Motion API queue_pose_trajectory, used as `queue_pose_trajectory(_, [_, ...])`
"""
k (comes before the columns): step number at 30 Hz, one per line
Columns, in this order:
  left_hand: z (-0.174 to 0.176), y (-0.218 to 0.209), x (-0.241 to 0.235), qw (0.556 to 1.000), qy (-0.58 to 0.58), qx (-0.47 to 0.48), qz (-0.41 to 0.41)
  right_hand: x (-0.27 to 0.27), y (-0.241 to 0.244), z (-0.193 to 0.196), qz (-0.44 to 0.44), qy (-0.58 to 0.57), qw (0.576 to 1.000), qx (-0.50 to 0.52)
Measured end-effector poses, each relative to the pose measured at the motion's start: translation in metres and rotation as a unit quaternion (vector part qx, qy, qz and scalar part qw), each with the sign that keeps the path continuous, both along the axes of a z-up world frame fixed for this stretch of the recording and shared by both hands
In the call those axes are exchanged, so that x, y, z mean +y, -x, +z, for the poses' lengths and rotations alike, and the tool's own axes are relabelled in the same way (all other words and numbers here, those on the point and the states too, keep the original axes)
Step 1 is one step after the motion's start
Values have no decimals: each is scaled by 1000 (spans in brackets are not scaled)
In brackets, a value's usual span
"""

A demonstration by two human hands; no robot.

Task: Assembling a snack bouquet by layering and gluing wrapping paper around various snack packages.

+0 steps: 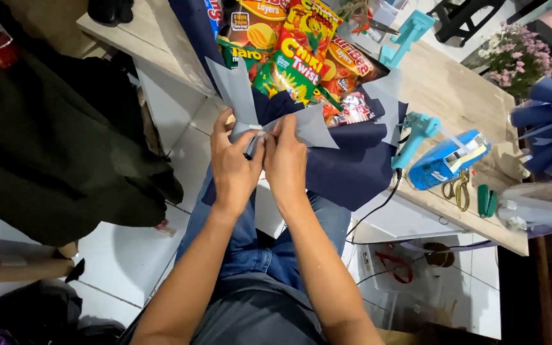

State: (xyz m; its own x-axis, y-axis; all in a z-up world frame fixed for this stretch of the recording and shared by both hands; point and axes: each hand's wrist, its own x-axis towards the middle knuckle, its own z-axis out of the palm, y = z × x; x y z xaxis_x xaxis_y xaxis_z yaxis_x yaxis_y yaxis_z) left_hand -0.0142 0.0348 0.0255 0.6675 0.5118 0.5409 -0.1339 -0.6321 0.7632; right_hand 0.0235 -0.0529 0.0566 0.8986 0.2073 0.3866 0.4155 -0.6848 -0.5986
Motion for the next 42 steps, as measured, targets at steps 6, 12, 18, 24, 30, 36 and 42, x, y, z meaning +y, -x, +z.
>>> queue_pose_trajectory(6, [23, 1, -3, 999, 4, 14, 31, 5, 1, 9, 8, 57, 998, -6])
queue_pose_trajectory(12, [18, -6, -6, 996, 10, 1, 84, 7, -12, -2, -9, 109, 993, -36])
queue_pose_trajectory(18, [0, -17, -2, 992, -44, 25, 117, 3, -11, 7, -8, 99, 995, -6])
queue_pose_trajectory(24, [-12, -24, -10, 988, 37, -26, 150, -1, -16, -1, -10, 81, 997, 11])
queue_pose_trajectory(30, [-1, -18, -16, 981, 86, -63, 163, -1, -17, -1, -19, 78, 996, 42])
queue_pose_trajectory(36, [-6, -12, -14, 987, 4, -34, 160, -2, -15, 3, -17, 67, 996, 51])
queue_pose_trajectory(42, [-5, -18, 0, 985, -22, 54, 165, 0, -20, -1, -6, 53, 998, 43])
